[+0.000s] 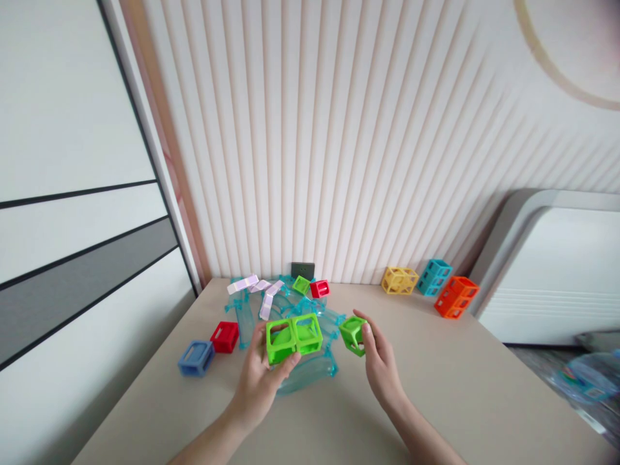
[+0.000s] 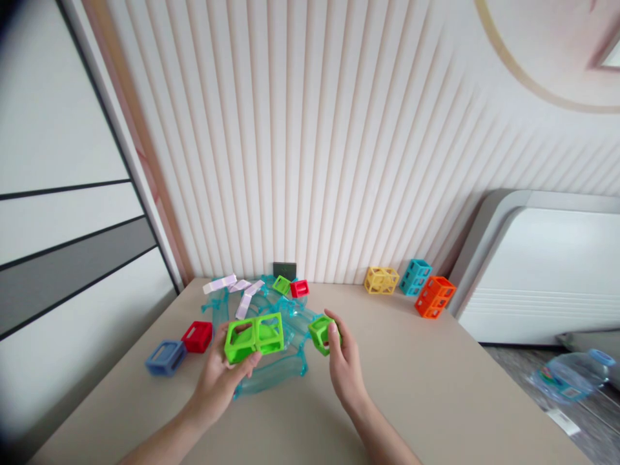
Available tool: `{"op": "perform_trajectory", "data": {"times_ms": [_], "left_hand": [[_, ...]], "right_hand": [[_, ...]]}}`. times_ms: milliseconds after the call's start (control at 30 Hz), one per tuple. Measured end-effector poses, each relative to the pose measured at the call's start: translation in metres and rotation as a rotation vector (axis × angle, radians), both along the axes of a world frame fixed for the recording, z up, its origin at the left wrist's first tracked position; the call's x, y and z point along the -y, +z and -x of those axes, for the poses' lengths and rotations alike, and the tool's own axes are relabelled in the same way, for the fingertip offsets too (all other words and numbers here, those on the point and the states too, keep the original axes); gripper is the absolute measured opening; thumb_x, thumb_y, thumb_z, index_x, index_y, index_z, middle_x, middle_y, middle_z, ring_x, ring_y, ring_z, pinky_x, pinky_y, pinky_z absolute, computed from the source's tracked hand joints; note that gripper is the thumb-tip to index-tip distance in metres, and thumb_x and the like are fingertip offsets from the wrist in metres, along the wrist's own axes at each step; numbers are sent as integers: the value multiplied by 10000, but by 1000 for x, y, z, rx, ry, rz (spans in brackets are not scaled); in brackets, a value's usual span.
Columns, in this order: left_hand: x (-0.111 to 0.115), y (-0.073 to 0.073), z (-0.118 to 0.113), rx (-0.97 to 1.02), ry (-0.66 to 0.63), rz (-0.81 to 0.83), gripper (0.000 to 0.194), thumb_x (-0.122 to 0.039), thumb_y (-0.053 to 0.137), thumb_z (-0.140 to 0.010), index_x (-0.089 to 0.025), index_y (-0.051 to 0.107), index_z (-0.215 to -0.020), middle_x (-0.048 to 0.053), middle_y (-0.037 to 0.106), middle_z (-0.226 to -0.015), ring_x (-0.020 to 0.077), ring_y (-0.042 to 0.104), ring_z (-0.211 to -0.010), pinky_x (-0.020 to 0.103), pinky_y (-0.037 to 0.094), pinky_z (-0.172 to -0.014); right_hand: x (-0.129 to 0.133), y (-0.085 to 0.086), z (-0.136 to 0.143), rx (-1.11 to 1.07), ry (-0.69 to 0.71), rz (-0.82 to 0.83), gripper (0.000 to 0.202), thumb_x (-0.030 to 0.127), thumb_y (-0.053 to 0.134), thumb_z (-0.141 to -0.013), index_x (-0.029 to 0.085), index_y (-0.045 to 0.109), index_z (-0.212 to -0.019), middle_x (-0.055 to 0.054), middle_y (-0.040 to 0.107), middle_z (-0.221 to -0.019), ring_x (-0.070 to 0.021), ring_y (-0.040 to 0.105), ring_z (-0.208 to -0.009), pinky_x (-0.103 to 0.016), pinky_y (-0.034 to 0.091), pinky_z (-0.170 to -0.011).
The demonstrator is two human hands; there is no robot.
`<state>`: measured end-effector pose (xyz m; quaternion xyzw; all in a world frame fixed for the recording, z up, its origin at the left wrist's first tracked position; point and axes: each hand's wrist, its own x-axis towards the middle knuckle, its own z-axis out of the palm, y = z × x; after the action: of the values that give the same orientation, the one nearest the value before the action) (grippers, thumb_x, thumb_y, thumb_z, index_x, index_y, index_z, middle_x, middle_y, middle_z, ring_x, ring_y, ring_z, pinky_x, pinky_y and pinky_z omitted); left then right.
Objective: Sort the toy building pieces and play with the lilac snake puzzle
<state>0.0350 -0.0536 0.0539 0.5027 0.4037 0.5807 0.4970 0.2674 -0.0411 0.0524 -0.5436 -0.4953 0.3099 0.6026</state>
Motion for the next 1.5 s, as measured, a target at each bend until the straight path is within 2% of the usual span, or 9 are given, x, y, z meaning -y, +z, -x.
{"op": "perform_trajectory", "data": {"times_ms": [167, 267, 400, 500, 633, 967, 1200, 1333, 1500], "left_hand": [[-5, -4, -1, 64, 72, 30, 515, -338, 864, -694, -247, 540, -1084, 4, 709, -988, 190, 727, -796, 284, 616, -682], [-6, -5, -3, 85, 81, 37, 513, -338, 863, -695, -251, 539, -1084, 9, 706, -1015, 205, 736, -848, 300, 622, -723], [-4, -3, -4, 133, 44, 18, 484, -327, 845, -728, -253, 528, -1087, 19, 707, -1059, 225, 730, -973, 317, 607, -831], [-2, 0, -6, 155, 8, 4, 430, -320, 808, -780, -261, 525, -1098, 24, 689, -1148, 227, 712, -1046, 320, 583, -896], [-1, 1, -7, 148, -4, 8, 393, -316, 796, -797, -260, 540, -1091, 20, 706, -1110, 234, 703, -1064, 321, 563, -924], [-2, -3, -7, 136, -22, 4, 401, -291, 796, -804, -259, 523, -1096, 21, 705, -1091, 228, 695, -1087, 309, 544, -951], [-1, -4, -7, 128, -16, -20, 393, -297, 794, -810, -256, 526, -1094, 17, 684, -1071, 225, 685, -1066, 300, 543, -931], [2, -3, -7, 176, -92, 9, 392, -324, 791, -814, -274, 539, -1110, 15, 692, -1072, 220, 688, -1030, 287, 547, -890], [9, 2, -3, 184, -214, 8, 379, -370, 759, -844, -280, 574, -1162, 50, 688, -1176, 249, 661, -1104, 320, 532, -925]], "right_hand": [[12, -5, 11, -207, 109, 42, 645, 711, 532, -887, 161, 711, -1173, -75, 725, -868, -167, 610, -624, -251, 503, -516], [19, -11, 17, -196, 183, 22, 610, 671, 559, -901, 171, 706, -1217, -58, 722, -800, -161, 605, -596, -251, 514, -523], [27, -18, 23, -125, 309, -57, 503, 581, 589, -931, 257, 670, -1308, -102, 741, -1205, -241, 721, -951, -320, 600, -789], [33, -21, 24, -83, 414, -106, 470, 544, 565, -959, 330, 608, -1375, -66, 629, -1419, -266, 636, -1237, -372, 552, -990], [37, -23, 23, -8, 464, -111, 486, 540, 515, -982, 330, 563, -1418, -58, 564, -1486, -260, 529, -1368, -415, 453, -1116], [39, -29, 21, -181, 538, -75, 471, 474, 499, -1006, 369, 487, -1464, -41, 490, -1550, -248, 440, -1435, -442, 368, -1170], [45, -12, 25, -151, 618, -99, 482, 483, 534, -985, 365, 509, -1452, -77, 539, -1508, -273, 482, -1404, -431, 440, -1120], [49, -7, 26, -108, 653, -105, 503, 505, 538, -975, 352, 508, -1453, -100, 556, -1490, -278, 514, -1379, -441, 449, -1110], [51, -11, 26, -59, 641, -80, 535, 545, 523, -968, 344, 494, -1462, -103, 526, -1515, -277, 477, -1408, -451, 426, -1127]]}}
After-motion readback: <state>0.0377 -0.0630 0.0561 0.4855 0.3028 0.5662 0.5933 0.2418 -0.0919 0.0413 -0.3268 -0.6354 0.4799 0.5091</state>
